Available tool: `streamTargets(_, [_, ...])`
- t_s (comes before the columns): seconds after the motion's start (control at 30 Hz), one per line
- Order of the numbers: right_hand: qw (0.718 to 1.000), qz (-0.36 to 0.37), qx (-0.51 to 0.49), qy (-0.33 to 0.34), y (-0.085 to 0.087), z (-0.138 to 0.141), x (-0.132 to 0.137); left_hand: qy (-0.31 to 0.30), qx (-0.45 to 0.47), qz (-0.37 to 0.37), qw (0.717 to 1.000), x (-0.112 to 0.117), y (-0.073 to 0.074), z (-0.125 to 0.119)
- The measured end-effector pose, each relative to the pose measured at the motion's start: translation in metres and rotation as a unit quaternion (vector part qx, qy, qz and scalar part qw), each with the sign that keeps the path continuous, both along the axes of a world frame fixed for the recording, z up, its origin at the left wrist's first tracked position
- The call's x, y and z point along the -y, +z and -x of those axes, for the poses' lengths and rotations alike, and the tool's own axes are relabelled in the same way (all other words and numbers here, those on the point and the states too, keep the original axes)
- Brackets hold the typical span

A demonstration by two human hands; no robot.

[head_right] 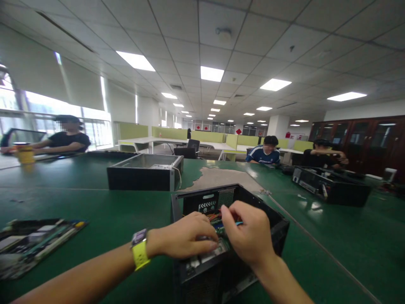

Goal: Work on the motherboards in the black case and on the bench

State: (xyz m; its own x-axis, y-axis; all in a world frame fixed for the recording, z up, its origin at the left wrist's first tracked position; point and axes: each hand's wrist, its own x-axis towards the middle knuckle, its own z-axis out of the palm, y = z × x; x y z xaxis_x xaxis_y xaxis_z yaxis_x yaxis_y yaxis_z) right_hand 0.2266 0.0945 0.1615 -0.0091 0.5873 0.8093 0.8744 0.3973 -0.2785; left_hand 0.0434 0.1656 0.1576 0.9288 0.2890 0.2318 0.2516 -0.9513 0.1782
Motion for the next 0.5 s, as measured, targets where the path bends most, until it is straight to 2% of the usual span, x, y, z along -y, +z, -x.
streamTargets(0.1, [0.991,0.096,0.087,-0.021,0.031,-0.005,-0.014,0.014,-0.009,0.057,0.998,0.035,0.01,0.05])
streamTargets(0.2, [0.949,0.224,0.219,-0.019,0.035,0.006,-0.032,0.043,-0.043,0.09,0.994,0.065,0.019,0.09])
streamTargets(0.3, [0.877,0.33,0.349,0.026,0.015,0.033,-0.048,0.067,-0.074,0.09,0.991,0.08,0.025,0.107])
streamTargets(0.4, [0.785,0.425,0.446,0.059,-0.014,0.066,-0.063,0.1,-0.117,0.052,0.987,0.073,0.026,0.098])
streamTargets(0.47, [0.754,0.456,0.469,0.056,-0.033,0.083,-0.073,0.118,-0.163,0.004,0.98,0.059,0.024,0.078])
streamTargets(0.5, [0.756,0.457,0.465,0.058,-0.042,0.089,-0.078,0.129,-0.193,-0.02,0.973,0.051,0.022,0.065])
